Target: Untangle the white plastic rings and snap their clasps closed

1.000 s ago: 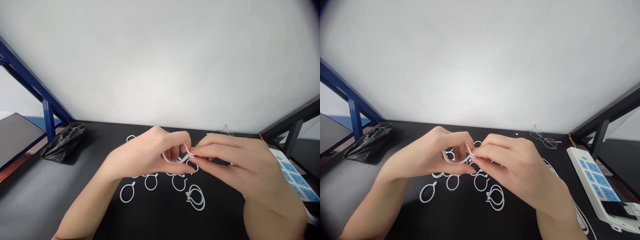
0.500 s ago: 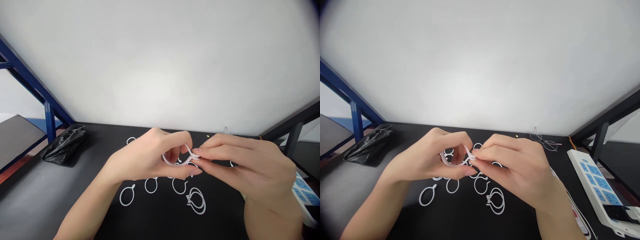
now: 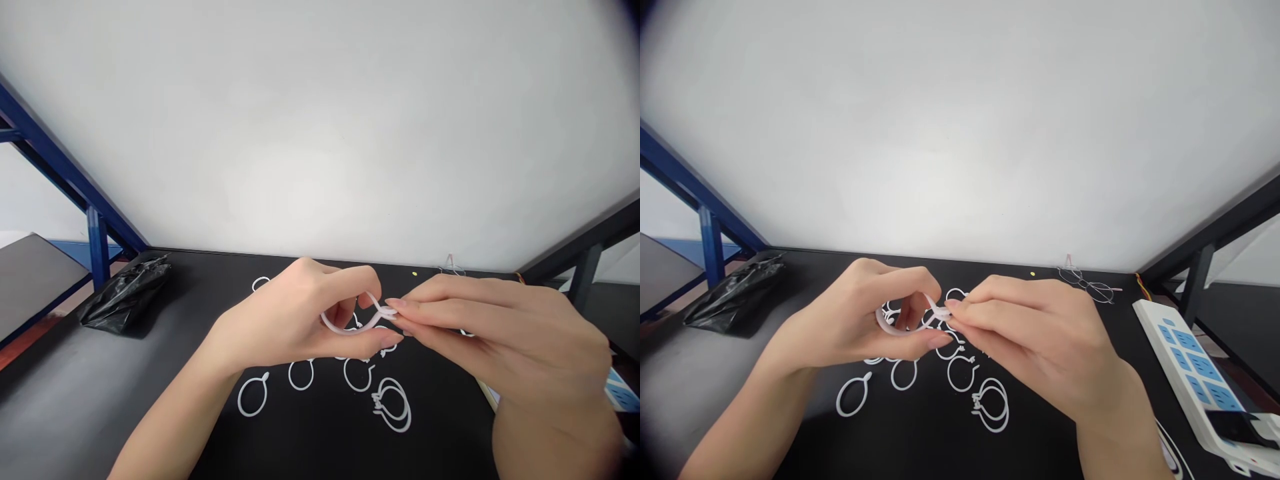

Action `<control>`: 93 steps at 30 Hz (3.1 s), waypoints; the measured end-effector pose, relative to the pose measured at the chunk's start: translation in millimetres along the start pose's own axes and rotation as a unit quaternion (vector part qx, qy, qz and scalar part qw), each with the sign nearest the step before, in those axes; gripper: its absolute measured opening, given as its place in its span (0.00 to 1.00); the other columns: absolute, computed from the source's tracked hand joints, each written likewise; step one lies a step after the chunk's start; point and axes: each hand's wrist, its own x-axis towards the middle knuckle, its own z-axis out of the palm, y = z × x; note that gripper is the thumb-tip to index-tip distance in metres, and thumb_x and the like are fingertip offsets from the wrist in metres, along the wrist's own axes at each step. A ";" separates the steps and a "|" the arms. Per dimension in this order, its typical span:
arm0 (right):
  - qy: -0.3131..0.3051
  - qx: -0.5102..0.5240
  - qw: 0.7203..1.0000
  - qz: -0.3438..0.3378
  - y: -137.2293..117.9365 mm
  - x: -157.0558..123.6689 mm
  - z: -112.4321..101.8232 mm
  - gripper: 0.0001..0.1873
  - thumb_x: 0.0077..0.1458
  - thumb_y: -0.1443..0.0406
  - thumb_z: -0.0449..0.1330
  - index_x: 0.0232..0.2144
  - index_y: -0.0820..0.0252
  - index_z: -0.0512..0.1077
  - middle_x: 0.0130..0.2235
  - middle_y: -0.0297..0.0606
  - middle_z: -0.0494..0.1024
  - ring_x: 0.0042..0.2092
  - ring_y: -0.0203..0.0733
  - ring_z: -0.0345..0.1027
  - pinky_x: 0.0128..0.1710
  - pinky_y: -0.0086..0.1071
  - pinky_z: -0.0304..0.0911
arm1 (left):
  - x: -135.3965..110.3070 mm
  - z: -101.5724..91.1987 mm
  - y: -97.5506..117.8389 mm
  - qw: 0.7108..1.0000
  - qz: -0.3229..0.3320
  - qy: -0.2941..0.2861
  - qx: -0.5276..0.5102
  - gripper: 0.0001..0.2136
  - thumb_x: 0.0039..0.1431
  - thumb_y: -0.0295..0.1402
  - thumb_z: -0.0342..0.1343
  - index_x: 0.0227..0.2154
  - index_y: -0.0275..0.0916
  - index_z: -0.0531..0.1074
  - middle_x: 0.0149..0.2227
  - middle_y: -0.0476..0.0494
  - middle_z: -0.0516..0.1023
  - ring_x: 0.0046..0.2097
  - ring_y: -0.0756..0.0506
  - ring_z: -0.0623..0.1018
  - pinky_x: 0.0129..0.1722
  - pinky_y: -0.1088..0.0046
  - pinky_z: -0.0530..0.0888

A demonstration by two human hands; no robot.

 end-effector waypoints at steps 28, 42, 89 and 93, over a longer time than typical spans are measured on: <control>0.040 0.003 0.999 -0.019 -4.7 7.2 3.0 0.09 0.52 0.75 0.64 0.29 0.56 0.76 0.29 0.31 0.80 0.25 0.33 0.73 0.22 0.24 0.71 | -3.5 2.2 -5.0 0.996 0.060 0.058 0.037 0.09 0.59 0.38 0.58 0.31 0.39 0.66 0.20 0.58 0.62 0.20 0.57 0.61 0.19 0.82 0.60; -0.013 -0.050 0.998 -0.031 -6.9 14.1 -7.7 0.08 0.56 0.72 0.62 0.28 0.55 0.76 0.28 0.32 0.80 0.25 0.33 0.74 0.23 0.23 0.71 | -3.3 2.0 -4.5 0.995 0.061 0.070 0.044 0.09 0.59 0.38 0.58 0.30 0.39 0.66 0.20 0.57 0.62 0.20 0.57 0.61 0.19 0.83 0.61; -0.002 -0.069 0.998 0.012 -15.2 6.3 -5.6 0.10 0.58 0.73 0.59 0.32 0.52 0.75 0.28 0.30 0.79 0.28 0.37 0.74 0.27 0.29 0.73 | 1.0 3.7 -3.6 0.995 0.060 0.058 0.058 0.11 0.60 0.39 0.55 0.28 0.39 0.64 0.18 0.58 0.60 0.19 0.56 0.59 0.18 0.83 0.59; 0.001 -0.071 0.997 0.026 -15.8 3.4 -3.8 0.10 0.57 0.72 0.60 0.33 0.51 0.75 0.29 0.30 0.79 0.29 0.38 0.75 0.29 0.30 0.74 | 1.1 4.1 -3.9 0.995 0.058 0.059 0.060 0.10 0.60 0.39 0.55 0.28 0.40 0.64 0.18 0.58 0.60 0.19 0.56 0.58 0.18 0.82 0.58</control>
